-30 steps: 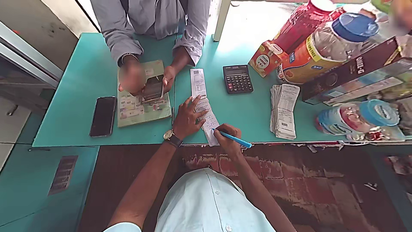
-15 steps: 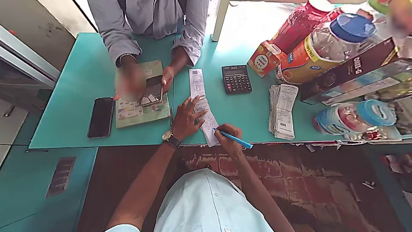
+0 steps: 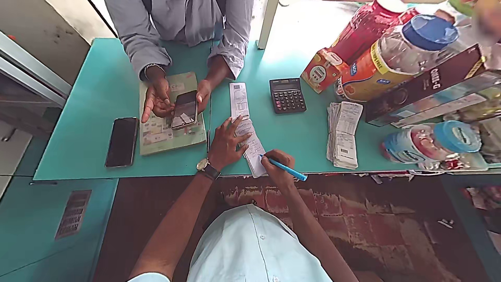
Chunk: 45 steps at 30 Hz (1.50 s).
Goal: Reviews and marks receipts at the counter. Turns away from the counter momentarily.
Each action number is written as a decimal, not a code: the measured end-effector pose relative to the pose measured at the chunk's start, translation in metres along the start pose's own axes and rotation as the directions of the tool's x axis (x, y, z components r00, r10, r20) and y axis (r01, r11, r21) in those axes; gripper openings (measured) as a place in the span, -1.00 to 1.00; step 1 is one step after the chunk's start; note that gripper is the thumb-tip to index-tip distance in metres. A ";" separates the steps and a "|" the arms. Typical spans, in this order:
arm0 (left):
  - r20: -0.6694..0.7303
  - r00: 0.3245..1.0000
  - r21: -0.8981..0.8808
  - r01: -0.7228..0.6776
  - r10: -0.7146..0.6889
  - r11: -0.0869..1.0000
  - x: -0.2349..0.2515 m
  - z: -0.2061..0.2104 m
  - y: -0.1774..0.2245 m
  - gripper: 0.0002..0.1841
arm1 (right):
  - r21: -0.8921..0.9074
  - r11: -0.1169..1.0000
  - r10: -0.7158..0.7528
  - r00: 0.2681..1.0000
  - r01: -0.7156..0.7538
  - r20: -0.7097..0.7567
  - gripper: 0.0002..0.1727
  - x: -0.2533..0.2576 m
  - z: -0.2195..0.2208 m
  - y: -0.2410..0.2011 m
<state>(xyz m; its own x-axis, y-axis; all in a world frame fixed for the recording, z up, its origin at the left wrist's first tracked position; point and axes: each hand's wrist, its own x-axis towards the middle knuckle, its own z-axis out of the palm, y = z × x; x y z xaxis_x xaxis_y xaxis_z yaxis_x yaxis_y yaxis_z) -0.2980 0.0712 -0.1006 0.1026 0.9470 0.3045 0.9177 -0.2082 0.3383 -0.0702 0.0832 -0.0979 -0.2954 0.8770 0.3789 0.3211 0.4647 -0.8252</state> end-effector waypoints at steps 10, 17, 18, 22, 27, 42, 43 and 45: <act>0.007 1.000 0.018 -0.008 0.008 1.000 0.001 -0.001 0.000 -0.60 | 0.012 1.000 0.024 0.999 -0.024 -0.029 -0.88 0.001 0.001 -0.002; -0.013 1.000 -0.002 -0.007 0.007 1.000 0.001 0.000 -0.001 -0.61 | -0.019 1.000 0.012 0.999 -0.012 -0.031 -0.88 0.001 0.001 -0.002; -0.011 1.000 0.000 -0.009 0.009 1.000 0.000 0.000 -0.001 -0.61 | -0.027 1.000 0.015 0.999 -0.016 -0.031 -0.88 0.000 0.001 -0.002; 0.004 1.000 0.019 -0.009 0.009 1.000 0.001 0.000 -0.001 -0.60 | -0.051 0.998 0.033 0.998 -0.035 -0.052 -0.88 0.001 0.002 -0.004; 0.007 1.000 0.020 -0.006 0.005 1.000 0.001 -0.001 0.000 -0.60 | -0.043 0.999 0.026 0.997 -0.029 -0.075 -0.90 0.001 0.003 -0.005; 0.007 1.000 0.028 -0.012 0.012 1.000 0.000 -0.001 0.000 -0.59 | -0.058 0.997 0.048 0.994 -0.054 -0.100 -0.90 0.000 0.003 -0.006; 0.008 1.000 0.027 -0.013 0.013 1.000 0.001 -0.001 0.001 -0.59 | -0.048 0.997 0.062 0.993 -0.067 -0.101 -0.91 0.000 0.002 -0.006; 0.007 1.000 0.029 -0.010 0.010 1.000 0.001 -0.001 0.000 -0.59 | -0.055 0.996 0.069 0.992 -0.075 -0.103 -0.90 0.001 0.002 -0.007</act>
<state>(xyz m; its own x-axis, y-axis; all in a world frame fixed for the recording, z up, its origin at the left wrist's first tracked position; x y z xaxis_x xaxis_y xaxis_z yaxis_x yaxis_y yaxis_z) -0.2981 0.0717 -0.0989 0.1145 0.9466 0.3013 0.9274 -0.2106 0.3092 -0.0745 0.0803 -0.0926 -0.1781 0.9148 0.3624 0.3909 0.4038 -0.8271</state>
